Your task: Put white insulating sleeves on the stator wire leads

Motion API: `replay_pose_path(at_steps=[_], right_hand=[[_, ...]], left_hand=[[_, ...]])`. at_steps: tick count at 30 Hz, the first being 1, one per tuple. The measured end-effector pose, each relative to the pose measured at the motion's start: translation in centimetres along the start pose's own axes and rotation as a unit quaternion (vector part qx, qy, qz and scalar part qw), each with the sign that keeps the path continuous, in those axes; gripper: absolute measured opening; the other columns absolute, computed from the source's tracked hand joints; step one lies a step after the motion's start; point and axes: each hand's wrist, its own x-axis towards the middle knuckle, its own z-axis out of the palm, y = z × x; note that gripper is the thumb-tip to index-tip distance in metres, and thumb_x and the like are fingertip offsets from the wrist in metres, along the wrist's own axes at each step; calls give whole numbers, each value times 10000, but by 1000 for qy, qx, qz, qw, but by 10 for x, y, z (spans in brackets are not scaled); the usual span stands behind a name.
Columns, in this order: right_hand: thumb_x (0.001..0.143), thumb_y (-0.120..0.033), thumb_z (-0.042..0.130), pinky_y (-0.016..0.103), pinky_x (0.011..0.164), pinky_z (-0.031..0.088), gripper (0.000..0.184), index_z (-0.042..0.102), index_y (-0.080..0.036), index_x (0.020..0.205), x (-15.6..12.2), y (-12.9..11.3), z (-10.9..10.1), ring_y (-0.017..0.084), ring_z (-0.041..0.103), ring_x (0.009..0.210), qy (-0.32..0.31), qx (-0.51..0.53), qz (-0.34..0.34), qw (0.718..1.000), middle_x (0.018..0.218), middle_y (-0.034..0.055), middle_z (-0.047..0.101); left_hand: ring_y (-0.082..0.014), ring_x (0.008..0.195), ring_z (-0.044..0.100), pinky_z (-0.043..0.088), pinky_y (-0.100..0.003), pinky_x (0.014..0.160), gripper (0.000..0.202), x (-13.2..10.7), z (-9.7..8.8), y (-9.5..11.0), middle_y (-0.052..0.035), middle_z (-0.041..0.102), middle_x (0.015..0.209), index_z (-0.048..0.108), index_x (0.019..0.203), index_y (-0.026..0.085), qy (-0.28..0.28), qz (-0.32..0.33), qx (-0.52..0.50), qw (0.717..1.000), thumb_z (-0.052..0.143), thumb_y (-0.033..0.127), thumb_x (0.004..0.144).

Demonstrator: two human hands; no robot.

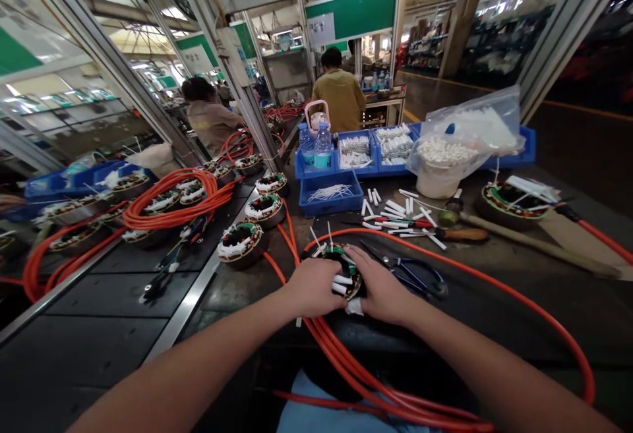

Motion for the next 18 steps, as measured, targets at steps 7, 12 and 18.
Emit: replay_pose_path(at_steps=[7, 12, 18], right_hand=[[659, -251, 648, 408, 1077, 284, 887, 196, -160, 1417, -2, 5, 10, 231, 275, 1327, 54, 21, -14, 998, 1461, 147, 233], [624, -222, 673, 425, 1079, 277, 907, 220, -184, 1409, -2, 11, 11, 245, 283, 1322, 47, 52, -14, 997, 1461, 134, 237], [693, -67, 488, 416, 1061, 323, 637, 385, -220, 1303, -35, -17, -2, 202, 401, 1237, 125, 30, 36, 991, 1331, 83, 431]], left_hand=[[-275, 773, 638, 488, -364, 681, 271, 0, 3, 12, -56, 667, 792, 586, 809, 186, 2, -8, 8, 1000, 690, 375, 646], [-217, 915, 606, 488, -341, 801, 542, -11, 2, 3, -68, 624, 1031, 454, 1173, 176, 60, 21, -80, 995, 662, 297, 688], [-197, 1142, 456, 316, -395, 1001, 571, -27, -22, -68, -54, 550, 1200, 445, 1259, 246, 94, 153, 16, 984, 401, 8, 742]])
